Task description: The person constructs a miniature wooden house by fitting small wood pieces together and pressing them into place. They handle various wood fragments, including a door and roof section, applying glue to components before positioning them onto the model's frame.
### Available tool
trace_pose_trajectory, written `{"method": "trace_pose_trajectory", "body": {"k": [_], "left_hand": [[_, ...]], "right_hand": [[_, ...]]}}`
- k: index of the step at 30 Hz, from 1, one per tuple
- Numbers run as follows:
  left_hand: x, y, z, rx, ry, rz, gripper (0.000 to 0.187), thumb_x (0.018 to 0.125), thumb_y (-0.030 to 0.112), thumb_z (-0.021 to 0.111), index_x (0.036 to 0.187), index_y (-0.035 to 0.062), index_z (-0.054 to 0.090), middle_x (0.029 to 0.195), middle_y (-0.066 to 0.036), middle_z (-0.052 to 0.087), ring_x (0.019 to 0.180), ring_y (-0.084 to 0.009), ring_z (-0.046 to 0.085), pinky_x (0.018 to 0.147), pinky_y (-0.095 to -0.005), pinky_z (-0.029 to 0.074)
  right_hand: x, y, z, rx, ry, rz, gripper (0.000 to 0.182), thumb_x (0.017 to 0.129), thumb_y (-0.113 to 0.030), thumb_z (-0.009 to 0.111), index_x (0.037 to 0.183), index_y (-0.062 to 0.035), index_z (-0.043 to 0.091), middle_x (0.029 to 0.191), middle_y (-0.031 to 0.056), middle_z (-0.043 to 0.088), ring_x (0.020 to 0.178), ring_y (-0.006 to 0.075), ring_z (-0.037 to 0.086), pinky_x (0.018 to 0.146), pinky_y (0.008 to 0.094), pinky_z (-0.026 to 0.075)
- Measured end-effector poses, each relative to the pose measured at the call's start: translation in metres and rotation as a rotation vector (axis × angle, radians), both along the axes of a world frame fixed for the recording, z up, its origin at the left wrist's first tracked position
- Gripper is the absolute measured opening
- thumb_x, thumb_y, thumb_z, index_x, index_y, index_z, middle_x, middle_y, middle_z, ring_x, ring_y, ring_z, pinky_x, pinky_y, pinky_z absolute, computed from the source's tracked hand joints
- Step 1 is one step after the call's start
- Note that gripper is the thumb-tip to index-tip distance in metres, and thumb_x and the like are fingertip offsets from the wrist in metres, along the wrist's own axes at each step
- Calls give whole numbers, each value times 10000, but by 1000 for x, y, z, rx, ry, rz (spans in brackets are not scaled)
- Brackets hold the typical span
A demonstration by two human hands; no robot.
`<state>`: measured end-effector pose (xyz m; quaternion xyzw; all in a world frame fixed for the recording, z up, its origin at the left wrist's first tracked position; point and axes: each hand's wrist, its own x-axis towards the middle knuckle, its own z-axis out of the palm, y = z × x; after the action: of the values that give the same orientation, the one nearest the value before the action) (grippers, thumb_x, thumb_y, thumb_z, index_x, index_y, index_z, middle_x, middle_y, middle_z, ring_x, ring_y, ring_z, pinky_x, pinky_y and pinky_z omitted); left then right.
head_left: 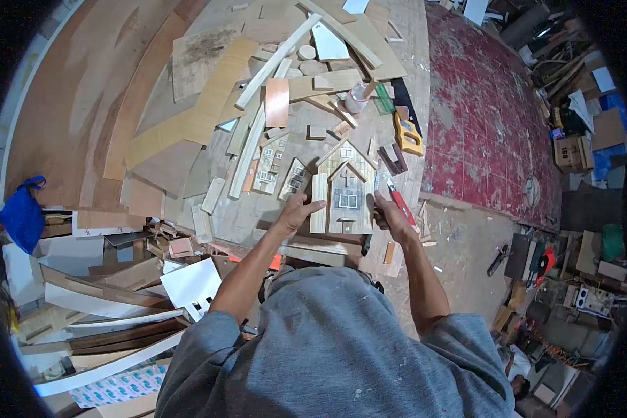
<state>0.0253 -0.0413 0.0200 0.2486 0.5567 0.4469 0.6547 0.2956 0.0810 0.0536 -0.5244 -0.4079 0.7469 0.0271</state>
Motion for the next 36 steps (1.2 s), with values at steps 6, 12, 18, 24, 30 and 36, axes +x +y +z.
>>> {"method": "trace_pose_trajectory", "body": {"k": [6, 12, 18, 24, 30, 36], "left_hand": [[5, 13, -32, -105, 92, -23, 411, 788, 317, 779, 982, -40, 710, 909, -120, 703, 852, -174, 645, 777, -310, 498], [6, 27, -41, -152, 153, -90, 396, 854, 228, 737, 1112, -61, 655, 1002, -114, 700, 901, -173, 661, 835, -308, 527], [13, 37, -42, -208, 132, -11, 443, 868, 200, 719, 1206, -60, 600, 1129, -139, 664, 987, -203, 646, 848, -315, 523], [1, 25, -46, -278, 3, 30, 404, 877, 150, 700, 1209, -51, 590, 1104, -130, 664, 1017, -216, 639, 890, -336, 511], [-8, 16, -37, -317, -50, 98, 376, 864, 120, 712, 1181, -46, 598, 1080, -126, 666, 994, -220, 643, 868, -367, 516], [-9, 15, -40, -316, 5, 127, 246, 830, 54, 729, 1044, -46, 658, 1020, -124, 686, 896, -191, 660, 786, -336, 532]], "right_hand": [[-14, -24, -19, 158, 152, -200, 311, 939, -322, 643, 1063, -41, 593, 783, -13, 525, 669, 94, 477, 572, 264, 355], [-16, -21, -40, 106, 162, -243, 316, 918, -174, 681, 1153, 4, 568, 788, -2, 545, 637, 91, 483, 562, 252, 378], [-15, -12, -75, 132, 79, -180, 322, 920, -177, 675, 1157, 21, 583, 825, 12, 588, 655, 94, 511, 583, 252, 415], [-30, -14, -58, 178, 124, -132, 286, 906, -141, 678, 1118, 31, 592, 821, 29, 600, 676, 121, 541, 599, 275, 439], [-41, -13, -69, 261, 62, -66, 473, 887, -132, 663, 1311, 39, 540, 1126, 116, 663, 966, 193, 622, 835, 317, 500], [-26, 28, -122, 354, -34, 16, 372, 881, -103, 486, 1186, 47, 637, 1126, 142, 661, 962, 212, 632, 835, 314, 505]]}}
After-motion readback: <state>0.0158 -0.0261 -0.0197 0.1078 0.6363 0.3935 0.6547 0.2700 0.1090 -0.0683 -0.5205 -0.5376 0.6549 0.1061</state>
